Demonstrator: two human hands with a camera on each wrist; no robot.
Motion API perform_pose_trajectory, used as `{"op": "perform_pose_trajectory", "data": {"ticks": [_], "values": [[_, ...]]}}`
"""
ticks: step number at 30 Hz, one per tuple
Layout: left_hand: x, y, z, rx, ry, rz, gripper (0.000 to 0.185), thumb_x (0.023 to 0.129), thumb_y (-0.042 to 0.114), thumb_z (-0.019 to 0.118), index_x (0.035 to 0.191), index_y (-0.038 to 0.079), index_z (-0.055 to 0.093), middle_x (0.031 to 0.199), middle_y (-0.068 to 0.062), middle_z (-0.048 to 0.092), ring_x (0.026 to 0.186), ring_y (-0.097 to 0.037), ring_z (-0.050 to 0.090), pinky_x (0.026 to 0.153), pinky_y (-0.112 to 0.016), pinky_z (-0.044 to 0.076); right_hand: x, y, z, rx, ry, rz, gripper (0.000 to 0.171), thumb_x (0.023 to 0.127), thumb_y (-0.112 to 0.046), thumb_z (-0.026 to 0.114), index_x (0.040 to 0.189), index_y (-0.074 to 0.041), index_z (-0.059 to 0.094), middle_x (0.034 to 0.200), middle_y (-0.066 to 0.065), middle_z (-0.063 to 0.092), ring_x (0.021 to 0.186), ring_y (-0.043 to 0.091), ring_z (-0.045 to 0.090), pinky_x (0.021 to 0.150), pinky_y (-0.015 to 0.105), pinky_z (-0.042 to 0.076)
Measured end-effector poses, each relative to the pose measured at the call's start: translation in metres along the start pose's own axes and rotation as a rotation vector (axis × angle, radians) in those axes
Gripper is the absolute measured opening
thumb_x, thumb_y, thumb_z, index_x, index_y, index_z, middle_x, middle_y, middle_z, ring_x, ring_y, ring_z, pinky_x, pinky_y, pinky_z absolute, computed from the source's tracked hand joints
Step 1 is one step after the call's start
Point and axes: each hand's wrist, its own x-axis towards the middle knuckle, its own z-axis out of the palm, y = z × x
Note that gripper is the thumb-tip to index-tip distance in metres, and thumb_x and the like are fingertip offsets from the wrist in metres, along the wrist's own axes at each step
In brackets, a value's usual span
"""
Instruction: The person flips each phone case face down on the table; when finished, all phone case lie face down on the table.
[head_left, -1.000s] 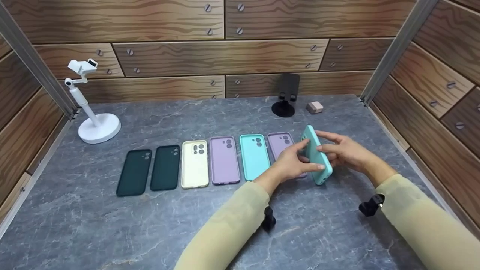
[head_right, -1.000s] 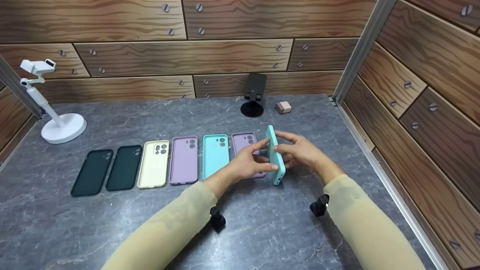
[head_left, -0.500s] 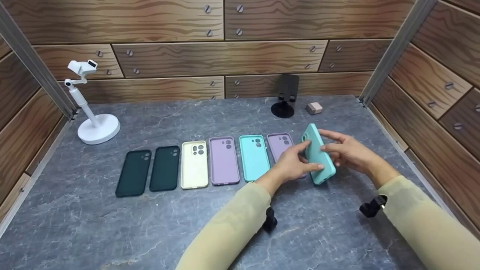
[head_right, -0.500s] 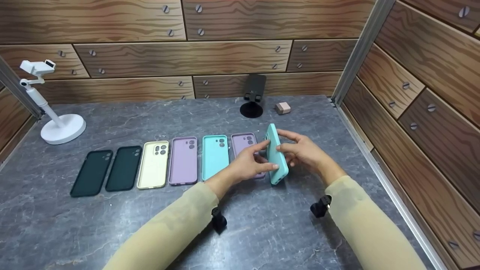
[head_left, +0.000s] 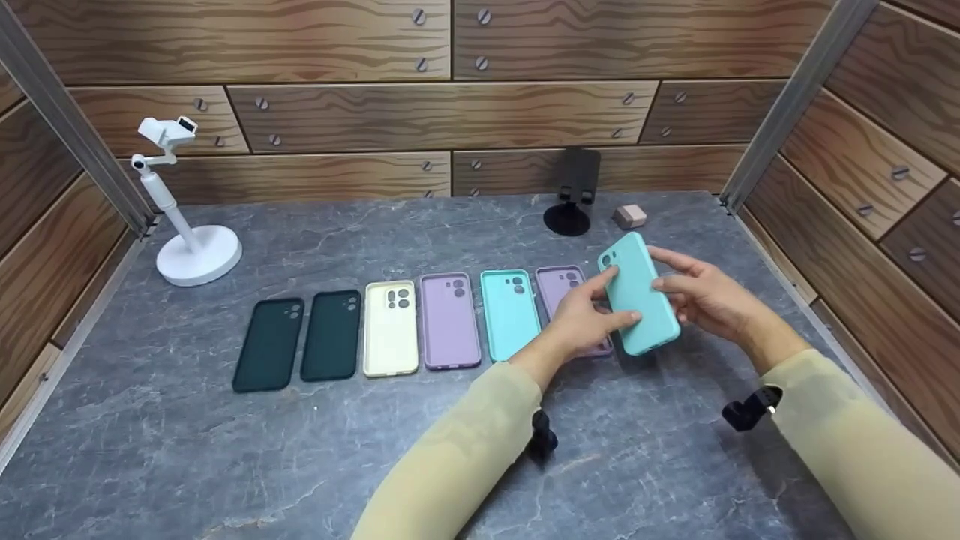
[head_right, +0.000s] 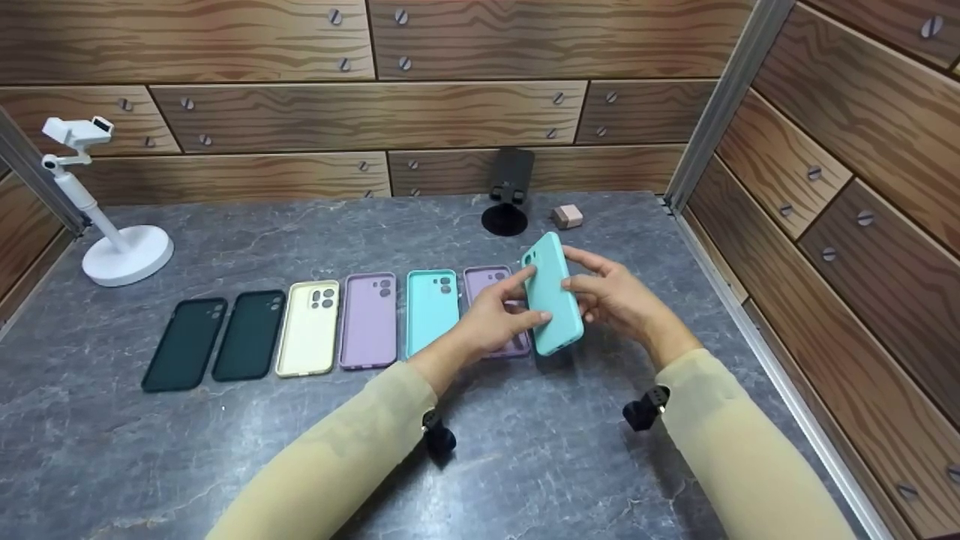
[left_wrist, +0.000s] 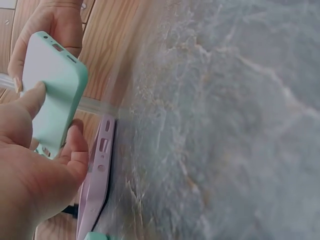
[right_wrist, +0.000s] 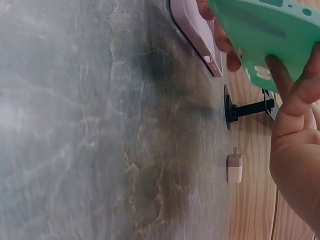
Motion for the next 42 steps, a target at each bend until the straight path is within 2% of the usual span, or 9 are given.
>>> {"op": "perform_pose_trajectory", "data": {"ticks": [5, 9, 15, 22, 29, 34, 36, 38, 42], "values": [[0.003, 0.000, -0.001, 0.006, 0.081, -0.006, 0.079, 0.092, 0.016, 0.087, 0.160, 0.022, 0.049, 0.125, -0.003, 0.066, 0.095, -0.010, 0.067, 0.082, -0.027, 0.057, -0.003, 0.000, -0.004, -0.035, 0.010, -0.011, 0.073, 0.106, -0.004, 0.063, 0.169, -0.008, 0.026, 0.086, 0.007, 0.077, 0.059, 0.010, 0.064, 0.054, 0.022, 0.053], [0.005, -0.001, -0.001, 0.001, 0.113, -0.017, 0.080, 0.090, 0.013, 0.088, 0.160, 0.020, 0.050, 0.125, 0.000, 0.065, 0.092, -0.008, 0.065, 0.079, -0.025, 0.057, -0.004, -0.001, -0.008, -0.090, 0.034, -0.003, 0.075, 0.106, -0.007, 0.066, 0.169, -0.007, 0.026, 0.082, 0.004, 0.076, 0.062, 0.010, 0.065, 0.058, 0.023, 0.055], [0.006, 0.001, -0.001, 0.012, 0.114, -0.023, 0.083, 0.089, 0.010, 0.088, 0.161, 0.020, 0.048, 0.132, 0.000, 0.065, 0.088, -0.006, 0.064, 0.076, -0.024, 0.056, -0.007, 0.001, -0.016, -0.174, 0.080, 0.011, 0.075, 0.105, -0.012, 0.069, 0.168, -0.007, 0.027, 0.086, 0.002, 0.076, 0.068, 0.011, 0.066, 0.063, 0.026, 0.058], [0.006, 0.001, 0.001, 0.040, 0.102, -0.011, 0.085, 0.088, 0.007, 0.089, 0.161, 0.018, 0.046, 0.144, -0.004, 0.063, 0.084, -0.006, 0.066, 0.074, -0.024, 0.056, -0.008, 0.006, -0.022, -0.261, 0.116, 0.022, 0.075, 0.105, -0.019, 0.070, 0.167, -0.004, 0.030, 0.099, -0.002, 0.076, 0.076, 0.013, 0.070, 0.069, 0.028, 0.059], [0.006, -0.005, 0.001, 0.093, 0.099, 0.001, 0.084, 0.086, 0.006, 0.090, 0.159, 0.014, 0.048, 0.144, -0.006, 0.064, 0.082, -0.006, 0.065, 0.078, -0.024, 0.055, -0.005, 0.011, -0.024, -0.334, 0.141, 0.022, 0.072, 0.105, -0.022, 0.071, 0.164, 0.000, 0.036, 0.104, -0.002, 0.076, 0.079, 0.015, 0.072, 0.070, 0.030, 0.061], [0.007, -0.006, 0.001, 0.158, 0.099, -0.004, 0.085, 0.086, 0.008, 0.090, 0.159, 0.013, 0.048, 0.146, -0.007, 0.063, 0.080, -0.008, 0.065, 0.083, -0.024, 0.053, -0.002, 0.015, -0.026, -0.392, 0.163, 0.036, 0.070, 0.105, -0.024, 0.072, 0.163, -0.003, 0.039, 0.107, -0.005, 0.075, 0.084, 0.015, 0.073, 0.075, 0.032, 0.061], [0.007, -0.006, 0.001, 0.192, 0.093, -0.009, 0.086, 0.087, 0.011, 0.090, 0.160, 0.014, 0.047, 0.148, -0.006, 0.062, 0.087, -0.010, 0.067, 0.089, -0.025, 0.052, -0.002, 0.017, -0.028, -0.410, 0.169, 0.035, 0.069, 0.105, -0.024, 0.072, 0.162, -0.003, 0.041, 0.110, -0.007, 0.074, 0.089, 0.014, 0.072, 0.078, 0.032, 0.061], [0.006, -0.006, 0.002, 0.231, 0.087, -0.013, 0.087, 0.087, 0.013, 0.091, 0.161, 0.015, 0.046, 0.149, -0.004, 0.062, 0.104, -0.012, 0.068, 0.100, -0.026, 0.050, -0.001, 0.018, -0.028, -0.428, 0.176, 0.032, 0.067, 0.105, -0.024, 0.072, 0.162, -0.004, 0.042, 0.113, -0.007, 0.074, 0.091, 0.011, 0.070, 0.081, 0.031, 0.060], [0.006, -0.006, 0.002, 0.293, 0.078, -0.020, 0.089, 0.086, 0.016, 0.091, 0.162, 0.016, 0.045, 0.150, -0.002, 0.061, 0.136, -0.013, 0.056, 0.115, -0.027, 0.039, 0.000, 0.020, -0.029, -0.470, 0.193, 0.038, 0.067, 0.103, -0.027, 0.074, 0.160, -0.005, 0.046, 0.121, -0.006, 0.072, 0.098, 0.006, 0.067, 0.086, 0.029, 0.058]]}}
